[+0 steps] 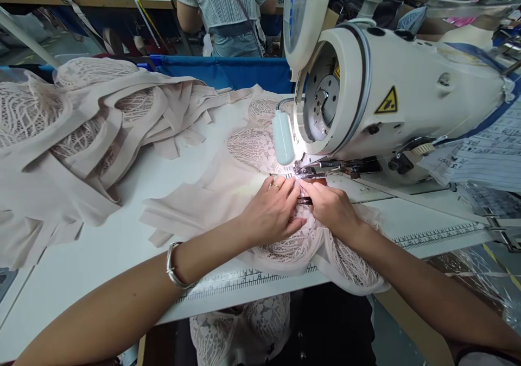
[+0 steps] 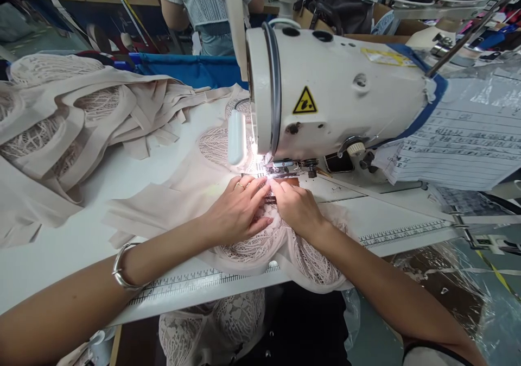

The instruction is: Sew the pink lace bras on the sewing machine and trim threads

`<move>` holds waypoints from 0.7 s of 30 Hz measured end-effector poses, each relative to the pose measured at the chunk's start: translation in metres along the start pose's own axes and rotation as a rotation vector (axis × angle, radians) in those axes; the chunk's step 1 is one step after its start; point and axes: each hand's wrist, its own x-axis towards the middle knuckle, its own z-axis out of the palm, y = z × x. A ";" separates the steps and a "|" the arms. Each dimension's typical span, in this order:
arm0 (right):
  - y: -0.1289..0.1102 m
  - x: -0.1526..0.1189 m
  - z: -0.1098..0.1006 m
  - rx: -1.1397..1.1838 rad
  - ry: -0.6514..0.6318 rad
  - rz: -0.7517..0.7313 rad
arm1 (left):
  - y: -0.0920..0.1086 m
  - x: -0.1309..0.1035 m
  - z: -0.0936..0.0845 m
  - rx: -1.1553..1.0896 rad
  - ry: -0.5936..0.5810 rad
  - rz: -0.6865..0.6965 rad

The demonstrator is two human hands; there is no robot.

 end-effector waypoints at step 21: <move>0.001 0.002 -0.001 0.020 -0.031 0.011 | -0.004 0.001 0.001 0.045 -0.016 -0.007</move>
